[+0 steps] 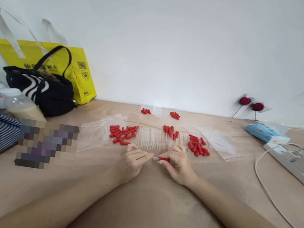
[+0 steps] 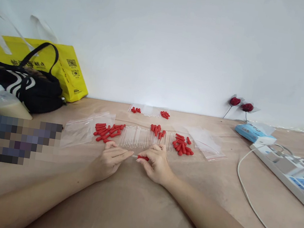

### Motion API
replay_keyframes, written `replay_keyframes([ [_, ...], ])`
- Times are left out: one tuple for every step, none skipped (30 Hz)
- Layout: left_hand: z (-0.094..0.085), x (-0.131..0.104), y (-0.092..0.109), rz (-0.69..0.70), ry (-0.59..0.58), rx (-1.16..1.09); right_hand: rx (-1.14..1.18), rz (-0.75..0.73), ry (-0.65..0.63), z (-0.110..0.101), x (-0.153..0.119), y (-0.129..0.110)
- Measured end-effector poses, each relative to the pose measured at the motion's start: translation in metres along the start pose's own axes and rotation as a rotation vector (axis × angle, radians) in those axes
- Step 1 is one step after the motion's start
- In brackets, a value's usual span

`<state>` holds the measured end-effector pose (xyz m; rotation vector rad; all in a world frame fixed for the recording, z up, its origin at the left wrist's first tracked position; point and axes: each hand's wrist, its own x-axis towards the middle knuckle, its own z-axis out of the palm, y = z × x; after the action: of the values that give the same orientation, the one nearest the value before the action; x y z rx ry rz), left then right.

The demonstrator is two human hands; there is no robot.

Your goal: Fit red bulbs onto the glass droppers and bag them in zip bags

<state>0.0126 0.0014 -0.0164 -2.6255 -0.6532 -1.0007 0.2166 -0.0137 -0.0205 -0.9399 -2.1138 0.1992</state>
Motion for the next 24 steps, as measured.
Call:
replay_keyframes([
  [0.0001,0.0000,0.0002,0.001,-0.002,0.003,-0.006,-0.006,-0.003,0.0001,0.0000,-0.0001],
  [0.0002,0.0000,0.0004,-0.001,-0.005,0.005,-0.010,-0.009,-0.008,0.0002,0.0000,-0.0002],
  [0.0004,-0.0001,0.0006,-0.003,-0.007,0.008,-0.014,-0.009,-0.012,0.0005,-0.0001,-0.0003],
  [0.0006,-0.0002,0.0009,-0.005,-0.010,0.009,-0.017,-0.009,-0.015,0.0008,-0.0001,-0.0003],
  [0.0008,-0.0004,0.0012,-0.008,-0.013,0.011,-0.021,-0.008,-0.018,0.0011,-0.0002,-0.0004],
  [0.0010,-0.0005,0.0016,-0.011,-0.018,0.013,-0.023,-0.008,-0.021,0.0015,-0.0002,-0.0005],
  [0.0011,-0.0006,0.0020,-0.015,-0.021,0.016,-0.024,-0.011,-0.023,0.0019,-0.0002,-0.0006],
  [0.0012,-0.0006,0.0024,-0.019,-0.024,0.020,-0.022,-0.015,-0.026,0.0023,-0.0001,-0.0008],
  [0.0011,-0.0005,0.0028,-0.024,-0.025,0.024,-0.018,-0.019,-0.028,0.0027,0.0000,-0.0010],
  [0.0009,-0.0001,0.0032,-0.027,-0.023,0.028,-0.014,-0.020,-0.029,0.0032,0.0003,-0.0013],
  [0.0007,0.0003,0.0036,-0.025,-0.018,0.030,-0.009,-0.019,-0.030,0.0036,0.0006,-0.0017],
  [0.0005,0.0009,0.0039,-0.020,-0.011,0.031,-0.005,-0.015,-0.031,0.0042,0.0010,-0.0020],
  [0.0004,0.0015,0.0041,-0.014,-0.002,0.030,-0.003,-0.009,-0.032,0.0048,0.0013,-0.0022],
  [0.0003,0.0020,0.0043,-0.008,0.006,0.027,-0.002,-0.003,-0.034,0.0055,0.0017,-0.0023],
  [0.0003,0.0025,0.0044,-0.002,0.016,0.025,-0.004,0.001,-0.036,0.0063,0.0020,-0.0023],
  [0.0005,0.0028,0.0045,0.004,0.020,0.023,-0.006,0.002,-0.041,0.0069,0.0023,-0.0022],
  [0.0007,0.0030,0.0046,0.007,0.021,0.022,-0.010,0.002,-0.046,0.0075,0.0025,-0.0020],
  [0.0010,0.0031,0.0047,0.007,0.019,0.021,-0.013,0.001,-0.050,0.0077,0.0027,-0.0018],
  [0.0013,0.0031,0.0048,0.006,0.016,0.021,-0.014,0.001,-0.053,0.0076,0.0029,-0.0014],
  [0.0015,0.0031,0.0050,0.002,0.014,0.021,-0.013,0.002,-0.056,0.0071,0.0030,-0.0010],
  [0.0018,0.0030,0.0052,-0.004,0.013,0.020,-0.011,0.003,-0.059,0.0061,0.0031,-0.0004],
  [0.0019,0.0029,0.0053,-0.011,0.014,0.018,-0.009,0.003,-0.061,0.0046,0.0032,0.0004],
  [0.0019,0.0028,0.0053,-0.018,0.017,0.014,-0.008,0.001,-0.063,0.0027,0.0033,0.0013],
  [0.0018,0.0028,0.0052,-0.029,0.021,0.010,-0.006,-0.002,-0.064,0.0005,0.0034,0.0025],
])
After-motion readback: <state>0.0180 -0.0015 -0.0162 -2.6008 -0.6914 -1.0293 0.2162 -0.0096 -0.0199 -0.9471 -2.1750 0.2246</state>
